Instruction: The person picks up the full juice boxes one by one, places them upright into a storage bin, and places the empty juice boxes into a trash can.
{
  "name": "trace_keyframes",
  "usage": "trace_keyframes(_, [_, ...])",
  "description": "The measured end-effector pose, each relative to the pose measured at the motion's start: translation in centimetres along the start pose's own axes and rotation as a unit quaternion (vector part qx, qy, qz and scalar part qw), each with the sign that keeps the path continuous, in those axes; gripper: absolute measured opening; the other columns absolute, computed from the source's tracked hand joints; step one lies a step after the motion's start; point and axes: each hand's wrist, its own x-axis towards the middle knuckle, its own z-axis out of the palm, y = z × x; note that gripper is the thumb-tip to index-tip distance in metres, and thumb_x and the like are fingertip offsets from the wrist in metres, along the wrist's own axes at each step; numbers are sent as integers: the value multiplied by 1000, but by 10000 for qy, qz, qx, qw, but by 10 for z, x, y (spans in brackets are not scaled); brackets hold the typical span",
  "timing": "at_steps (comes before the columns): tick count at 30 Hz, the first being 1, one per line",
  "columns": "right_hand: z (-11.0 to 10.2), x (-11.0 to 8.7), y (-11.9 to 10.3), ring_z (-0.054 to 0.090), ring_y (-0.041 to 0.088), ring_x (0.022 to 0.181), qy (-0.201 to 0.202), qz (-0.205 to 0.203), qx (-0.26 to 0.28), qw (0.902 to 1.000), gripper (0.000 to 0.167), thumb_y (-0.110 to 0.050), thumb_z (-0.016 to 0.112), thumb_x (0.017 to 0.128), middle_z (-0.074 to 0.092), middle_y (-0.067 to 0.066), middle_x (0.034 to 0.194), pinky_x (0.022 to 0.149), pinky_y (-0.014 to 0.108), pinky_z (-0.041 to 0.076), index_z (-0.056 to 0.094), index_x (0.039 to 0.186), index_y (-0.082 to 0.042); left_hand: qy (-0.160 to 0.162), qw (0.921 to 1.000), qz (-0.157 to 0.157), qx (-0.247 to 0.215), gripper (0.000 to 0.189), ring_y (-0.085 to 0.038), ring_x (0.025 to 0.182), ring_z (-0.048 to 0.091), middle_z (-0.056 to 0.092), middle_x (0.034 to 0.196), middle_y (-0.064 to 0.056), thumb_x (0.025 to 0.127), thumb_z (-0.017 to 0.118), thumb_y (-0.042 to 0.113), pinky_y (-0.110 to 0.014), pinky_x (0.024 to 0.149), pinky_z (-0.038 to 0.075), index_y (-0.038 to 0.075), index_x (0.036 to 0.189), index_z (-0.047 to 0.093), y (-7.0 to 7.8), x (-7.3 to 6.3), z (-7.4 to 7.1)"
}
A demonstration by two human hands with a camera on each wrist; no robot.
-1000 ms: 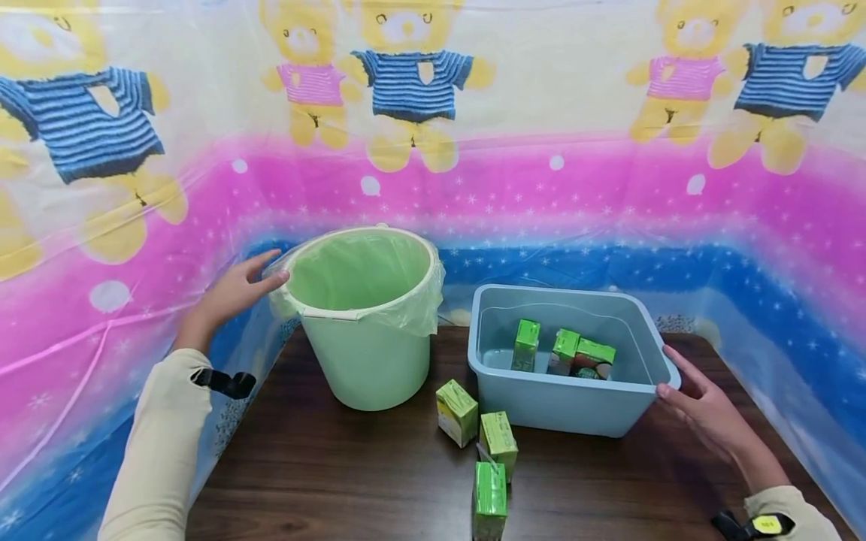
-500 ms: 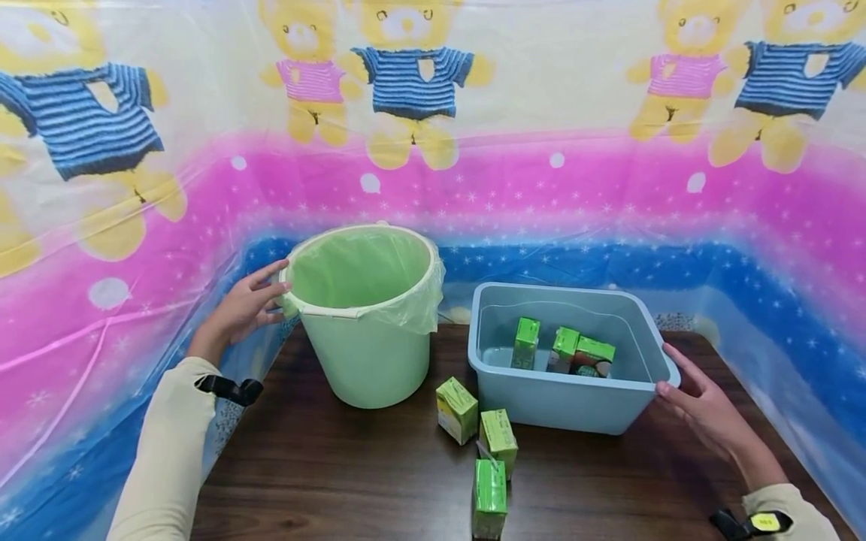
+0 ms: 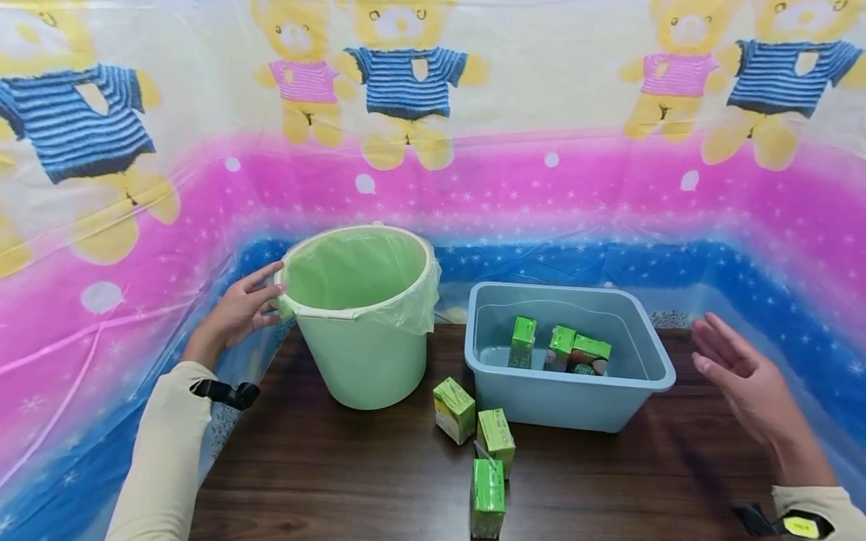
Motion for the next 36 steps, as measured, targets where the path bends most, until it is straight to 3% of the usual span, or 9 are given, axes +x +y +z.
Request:
trace_keyframes(3, [20, 2, -20, 45, 10, 140, -519, -350, 461, 9970, 72, 27, 35, 97, 43, 3, 158, 106, 24, 42, 15, 161, 1, 27, 10000, -30, -31, 74, -6, 100, 67, 8, 164, -27, 107, 54, 22, -26, 84, 58, 19, 165, 8, 1, -1, 0])
trace_keyframes(6, [47, 0, -33, 47, 18, 140, -1122, -422, 379, 9921, 73, 29, 33, 96, 35, 14, 162, 107, 28, 42, 12, 161, 3, 56, 9999, -59, -110, 74, -8, 100, 68, 14, 161, -25, 107, 55, 21, -26, 84, 58, 19, 165, 10, 1, -1, 1])
trace_keyframes(12, [104, -3, -30, 46, 29, 140, -2068, -520, 524, 9756, 74, 29, 39, 93, 29, 30, 159, 109, 34, 42, 10, 158, 9, 101, 9999, -6, -55, 74, -8, 97, 69, 20, 157, -24, 107, 55, 21, -26, 82, 59, 17, 165, 10, 0, -3, 1])
trace_keyframes(16, [140, -9, -15, 47, 27, 139, -2393, -109, 523, 9695, 73, 23, 48, 93, 38, 23, 157, 109, 35, 43, 17, 158, 8, 128, 9999, 42, -7, 74, -7, 97, 69, 16, 158, -28, 107, 55, 21, -26, 81, 59, 16, 165, 9, -1, -3, 0])
trace_keyframes(20, [169, -22, 9, 48, 27, 139, -2749, 695, 883, 9549, 67, 14, 52, 98, 42, 24, 154, 110, 36, 43, 21, 157, 9, 152, 9997, 76, 149, 74, -6, 98, 68, 13, 160, -31, 107, 54, 24, -26, 82, 59, 16, 165, 9, -1, -3, 1])
trace_keyframes(24, [189, -39, 31, 48, 28, 138, -2810, 1902, 811, 9372, 62, -3, 57, 103, 43, 26, 153, 108, 31, 45, 28, 157, 6, 133, 9994, 83, 306, 73, -5, 101, 66, 8, 163, -31, 107, 54, 26, -26, 84, 58, 18, 165, 9, -4, -1, 2])
trace_keyframes(28, [205, -48, 47, 42, 36, 142, -2566, 2789, 365, 9247, 61, -18, 65, 101, 44, 20, 154, 110, 38, 45, 40, 155, -2, 236, 9989, 58, 406, 73, -3, 100, 65, 1, 165, -29, 107, 54, 28, -25, 83, 58, 19, 165, 11, -6, -3, 0])
trace_keyframes(31, [216, -49, 54, 38, 41, 143, -2394, 2760, -129, 9308, 64, -22, 71, 98, 43, 18, 155, 110, 50, 42, 44, 154, -7, 270, 9988, 71, 402, 74, -2, 99, 65, 3, 164, -29, 106, 55, 29, -25, 82, 58, 18, 165, 12, -5, -3, 0])
trace_keyframes(36, [230, -50, 59, 43, 38, 137, -2297, 2153, -1484, 9375, 70, -33, 76, 93, 41, 14, 157, 104, 48, 48, 44, 155, -21, 233, 9990, 85, 359, 74, -2, 99, 66, 4, 164, -30, 107, 55, 27, -25, 82, 58, 18, 165, 11, -2, 0, 3])
